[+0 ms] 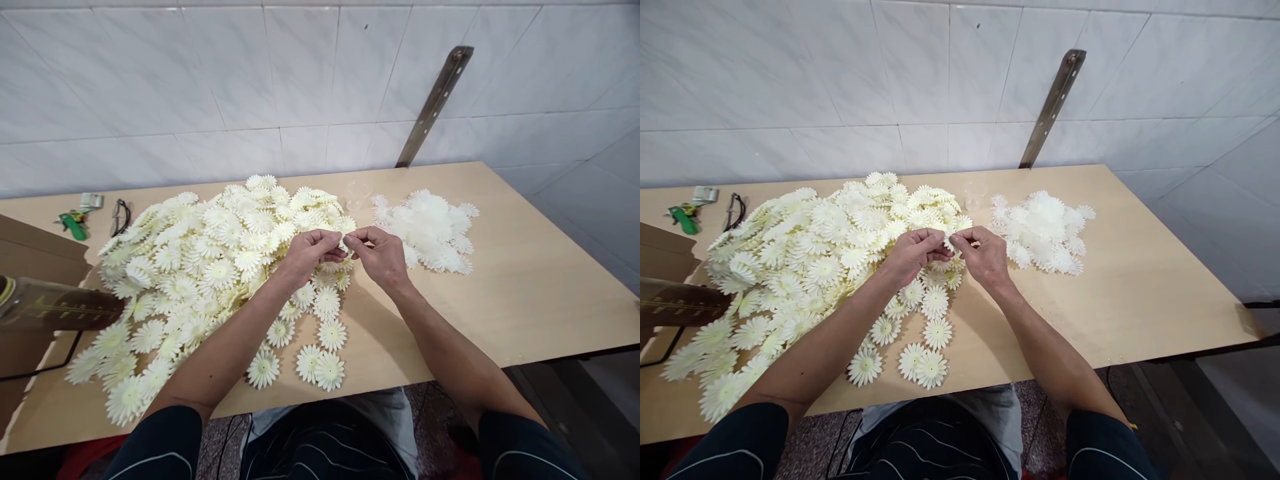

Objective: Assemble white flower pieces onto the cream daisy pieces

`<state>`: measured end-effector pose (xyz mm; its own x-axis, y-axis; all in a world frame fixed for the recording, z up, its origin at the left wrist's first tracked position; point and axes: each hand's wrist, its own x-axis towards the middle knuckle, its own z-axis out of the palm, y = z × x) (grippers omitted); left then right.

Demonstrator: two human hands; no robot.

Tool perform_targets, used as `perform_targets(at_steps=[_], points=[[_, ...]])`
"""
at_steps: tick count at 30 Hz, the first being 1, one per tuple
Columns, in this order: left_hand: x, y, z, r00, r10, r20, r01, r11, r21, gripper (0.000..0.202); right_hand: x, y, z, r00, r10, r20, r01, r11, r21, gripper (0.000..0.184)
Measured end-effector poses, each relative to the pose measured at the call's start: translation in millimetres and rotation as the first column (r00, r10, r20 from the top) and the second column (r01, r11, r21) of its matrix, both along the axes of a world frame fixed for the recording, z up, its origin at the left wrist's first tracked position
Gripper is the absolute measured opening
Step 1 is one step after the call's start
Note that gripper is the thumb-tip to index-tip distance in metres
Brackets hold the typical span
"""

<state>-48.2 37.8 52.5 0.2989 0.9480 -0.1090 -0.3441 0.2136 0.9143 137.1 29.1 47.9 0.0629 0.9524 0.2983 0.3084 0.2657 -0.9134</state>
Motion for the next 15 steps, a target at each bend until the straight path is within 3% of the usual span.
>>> perform_targets(at_steps=[6,15], points=[[2.4,0.9,-4.3,0.999,0.042,-0.020,-0.042,0.999,-0.014,0.044,1.7,0.9,-4.0,0.997,0.006,0.074,-0.007,1.000,0.001,0.029],[1.0,2.8,-1.9,0.999,0.039,0.019,-0.038,0.999,-0.033,0.038,0.0,2.5,-1.5,0.988,0.123,-0.095,-0.132,0.986,-0.099,0.053]])
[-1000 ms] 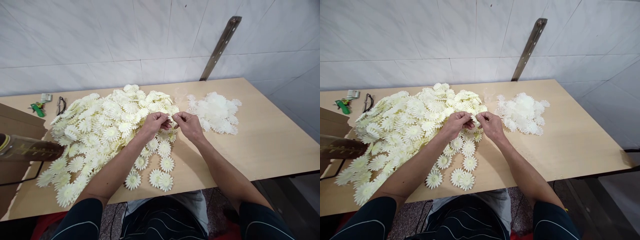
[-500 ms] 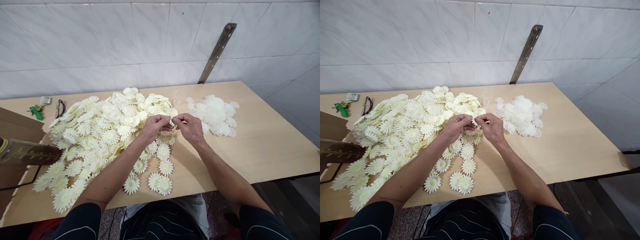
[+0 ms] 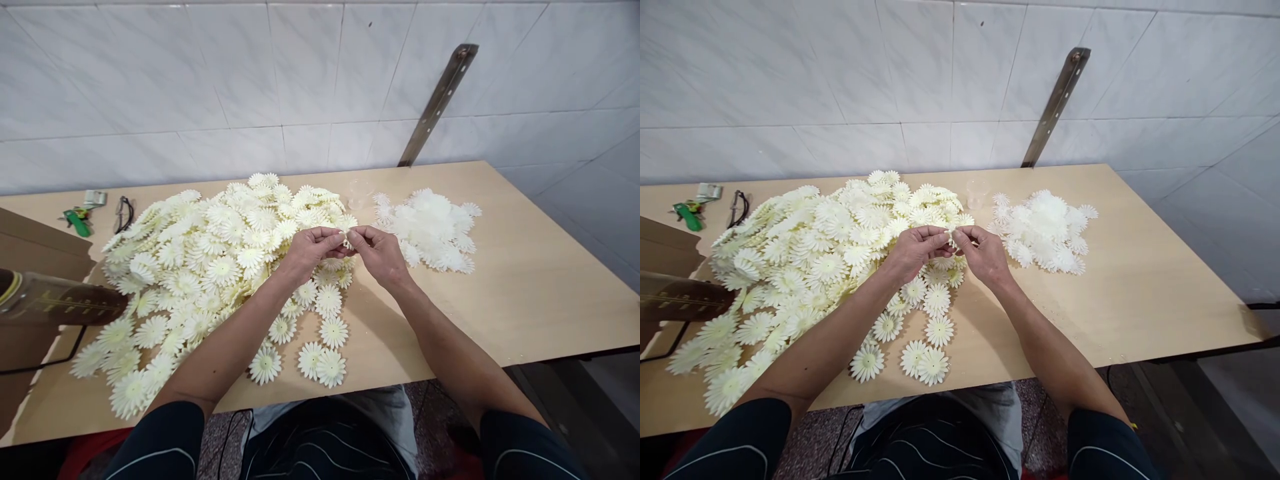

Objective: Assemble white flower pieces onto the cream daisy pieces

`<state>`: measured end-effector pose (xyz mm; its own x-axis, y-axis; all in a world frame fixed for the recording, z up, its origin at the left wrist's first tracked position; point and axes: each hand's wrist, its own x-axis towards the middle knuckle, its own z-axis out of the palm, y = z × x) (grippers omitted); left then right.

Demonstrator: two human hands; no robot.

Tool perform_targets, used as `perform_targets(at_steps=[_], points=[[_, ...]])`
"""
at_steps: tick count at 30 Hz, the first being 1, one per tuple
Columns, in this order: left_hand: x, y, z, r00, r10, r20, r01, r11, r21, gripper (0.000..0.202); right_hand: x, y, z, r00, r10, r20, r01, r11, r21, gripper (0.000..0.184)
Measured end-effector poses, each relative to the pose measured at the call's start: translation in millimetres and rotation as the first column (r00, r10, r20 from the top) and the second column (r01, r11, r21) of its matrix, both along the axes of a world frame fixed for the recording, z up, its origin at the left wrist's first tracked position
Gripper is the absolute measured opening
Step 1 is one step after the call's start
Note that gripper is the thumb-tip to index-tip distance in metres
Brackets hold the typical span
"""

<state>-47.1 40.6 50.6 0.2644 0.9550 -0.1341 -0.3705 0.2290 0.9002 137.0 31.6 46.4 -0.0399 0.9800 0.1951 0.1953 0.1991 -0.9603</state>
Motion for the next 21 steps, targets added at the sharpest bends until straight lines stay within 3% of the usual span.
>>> perform_targets(at_steps=[6,10,21], points=[[-1.8,-1.2,2.8,0.999,-0.041,0.011,0.041,0.999,-0.026,0.033,0.5,6.2,-1.1,0.984,-0.004,-0.180,-0.013,0.996,-0.090,0.056],[-1.2,-1.7,3.5,0.998,-0.059,0.004,0.059,0.997,-0.043,0.031,3.7,10.2,-3.1,0.978,-0.025,-0.206,0.003,0.994,-0.107,0.054],[-2.8,0.8,1.9,0.998,-0.038,0.045,0.040,0.998,-0.048,0.030,8.9,12.9,-3.0,0.941,0.101,-0.323,-0.171,0.965,-0.199,0.059]])
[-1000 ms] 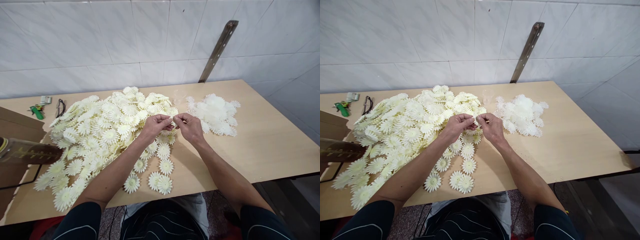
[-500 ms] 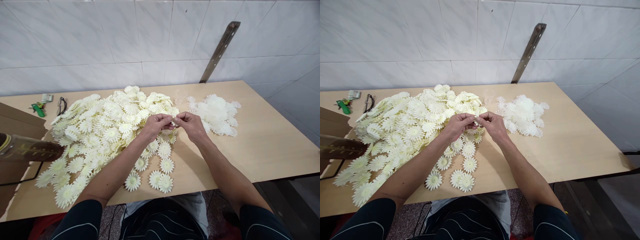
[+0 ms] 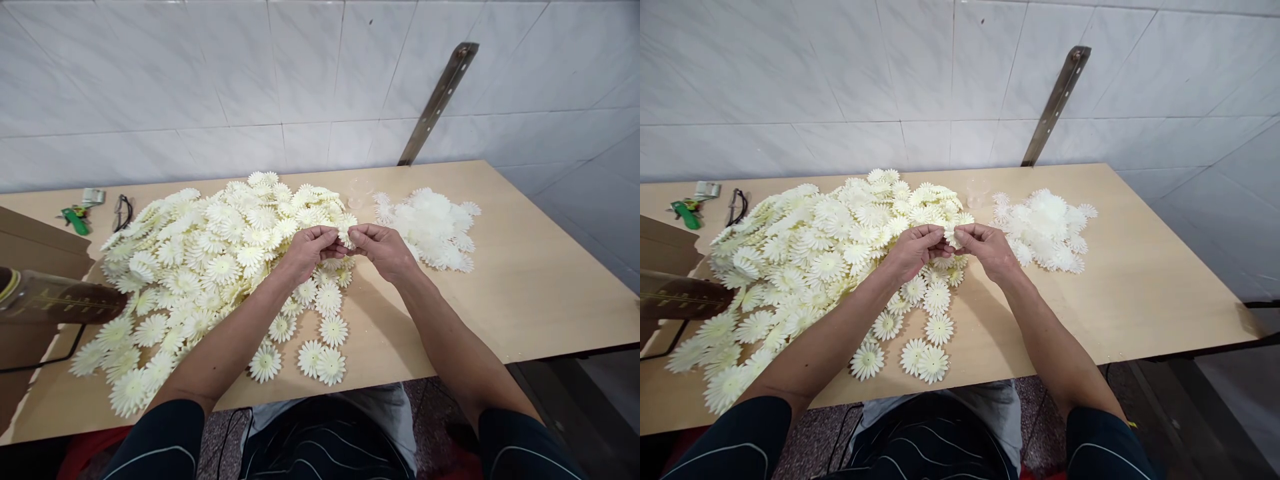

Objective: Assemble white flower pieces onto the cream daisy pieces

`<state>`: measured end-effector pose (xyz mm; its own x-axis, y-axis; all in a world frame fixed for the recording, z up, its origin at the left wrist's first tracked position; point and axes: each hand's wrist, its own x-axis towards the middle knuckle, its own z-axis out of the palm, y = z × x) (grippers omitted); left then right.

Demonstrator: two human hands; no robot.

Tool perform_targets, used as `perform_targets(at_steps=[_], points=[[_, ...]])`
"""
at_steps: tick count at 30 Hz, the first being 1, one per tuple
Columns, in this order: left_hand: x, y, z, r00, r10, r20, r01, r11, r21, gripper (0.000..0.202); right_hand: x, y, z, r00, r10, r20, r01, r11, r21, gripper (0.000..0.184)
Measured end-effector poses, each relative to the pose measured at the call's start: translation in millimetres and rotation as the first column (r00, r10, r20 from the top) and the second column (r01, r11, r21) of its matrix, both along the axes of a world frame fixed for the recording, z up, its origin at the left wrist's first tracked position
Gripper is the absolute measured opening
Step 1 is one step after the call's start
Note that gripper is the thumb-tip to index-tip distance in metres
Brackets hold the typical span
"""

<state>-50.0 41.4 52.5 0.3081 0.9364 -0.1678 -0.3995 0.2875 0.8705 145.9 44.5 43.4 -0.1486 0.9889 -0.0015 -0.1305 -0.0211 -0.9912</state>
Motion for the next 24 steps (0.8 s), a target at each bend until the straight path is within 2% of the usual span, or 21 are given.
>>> perform_targets(at_steps=[6,11,14,18,24], points=[[-0.6,-0.6,0.4,1.000,-0.015,-0.015,0.015,1.000,0.008,0.033,-4.4,-0.4,-0.9,0.999,-0.047,0.018,0.047,0.999,0.000,0.058],[1.3,-3.5,-0.1,0.999,-0.034,-0.029,0.036,0.998,0.048,0.042,-5.6,-4.3,0.3,0.984,-0.114,0.137,0.103,0.991,0.082,0.050],[3.3,-4.3,-2.1,0.999,0.002,-0.042,0.001,0.998,0.066,0.048,-4.5,-7.0,2.6,0.966,-0.148,0.212,0.120,0.983,0.141,0.049],[4.3,-3.4,-5.0,0.998,0.028,-0.051,-0.025,0.999,0.047,0.054,-3.9,-8.5,4.5,0.957,-0.148,0.249,0.105,0.979,0.176,0.049],[4.3,-3.1,-4.1,1.000,0.013,-0.014,-0.012,1.000,0.014,0.047,-3.8,-7.9,4.2,0.965,-0.114,0.235,0.079,0.985,0.154,0.052]])
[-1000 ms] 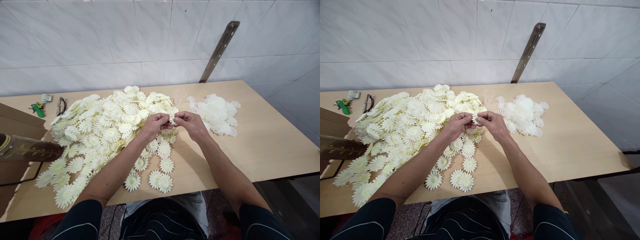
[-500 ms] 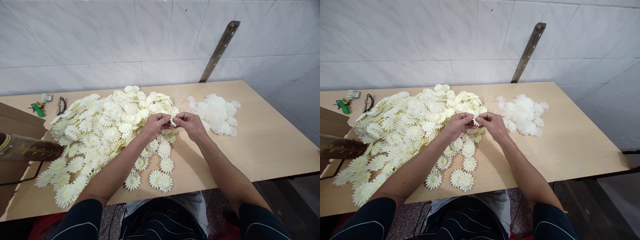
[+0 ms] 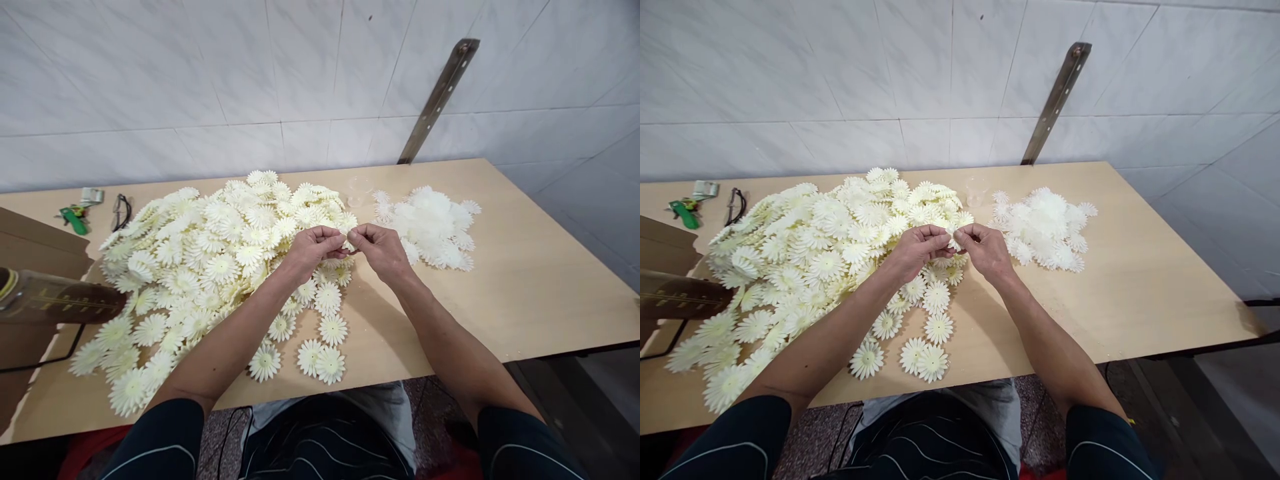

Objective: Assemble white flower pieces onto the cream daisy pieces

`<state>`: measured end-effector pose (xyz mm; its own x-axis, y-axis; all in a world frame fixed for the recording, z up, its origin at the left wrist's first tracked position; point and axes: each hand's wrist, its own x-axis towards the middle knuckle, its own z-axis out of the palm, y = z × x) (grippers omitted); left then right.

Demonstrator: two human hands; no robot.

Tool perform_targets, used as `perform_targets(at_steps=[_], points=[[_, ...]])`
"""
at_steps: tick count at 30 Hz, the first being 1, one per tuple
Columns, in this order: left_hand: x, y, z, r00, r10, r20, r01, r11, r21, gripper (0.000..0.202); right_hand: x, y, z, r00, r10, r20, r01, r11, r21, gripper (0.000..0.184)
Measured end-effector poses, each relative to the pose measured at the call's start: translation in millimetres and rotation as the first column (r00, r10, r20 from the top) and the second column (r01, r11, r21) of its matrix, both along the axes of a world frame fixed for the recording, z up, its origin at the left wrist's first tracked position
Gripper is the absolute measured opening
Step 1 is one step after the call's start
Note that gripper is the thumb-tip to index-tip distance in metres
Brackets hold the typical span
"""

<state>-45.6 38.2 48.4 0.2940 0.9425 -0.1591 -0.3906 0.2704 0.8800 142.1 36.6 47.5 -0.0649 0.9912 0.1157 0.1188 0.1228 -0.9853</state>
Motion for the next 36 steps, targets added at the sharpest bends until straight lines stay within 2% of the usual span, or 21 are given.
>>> perform_targets(at_steps=[9,16,19,22,25,28,32,36], points=[[-5.6,5.3,1.6,1.000,0.008,0.022,-0.006,0.998,-0.056,0.040,1.6,2.8,-3.3,0.995,0.100,-0.020,-0.100,0.995,-0.008,0.064],[-1.8,4.2,-3.9,0.999,0.039,-0.009,-0.039,0.999,0.010,0.035,3.9,8.3,-11.6,0.997,-0.019,0.078,0.021,1.000,-0.020,0.069],[0.6,4.7,-6.2,0.996,0.077,-0.044,-0.075,0.996,0.039,0.032,6.4,9.9,-9.3,0.998,-0.001,-0.056,-0.005,0.995,-0.099,0.081],[2.1,4.6,-6.9,0.989,0.110,-0.103,-0.104,0.992,0.069,0.026,8.4,9.4,-5.1,0.981,0.113,-0.158,-0.145,0.967,-0.211,0.079],[3.5,2.9,-7.0,0.965,0.159,-0.206,-0.134,0.983,0.128,0.019,9.0,8.0,-5.2,0.985,0.172,-0.035,-0.175,0.971,-0.161,0.069],[5.0,0.8,-6.3,0.938,0.195,-0.285,-0.148,0.973,0.178,0.017,8.8,7.3,-8.9,0.982,0.103,0.156,-0.092,0.993,-0.073,0.067],[5.5,-1.1,-3.5,0.958,0.124,-0.257,-0.088,0.985,0.148,0.027,8.8,6.3,-9.8,0.913,0.034,0.406,-0.040,0.999,0.006,0.067],[4.4,-1.5,-1.4,0.979,0.029,-0.199,-0.011,0.996,0.093,0.035,6.6,2.9,-5.1,0.846,0.024,0.532,-0.068,0.996,0.064,0.068]])
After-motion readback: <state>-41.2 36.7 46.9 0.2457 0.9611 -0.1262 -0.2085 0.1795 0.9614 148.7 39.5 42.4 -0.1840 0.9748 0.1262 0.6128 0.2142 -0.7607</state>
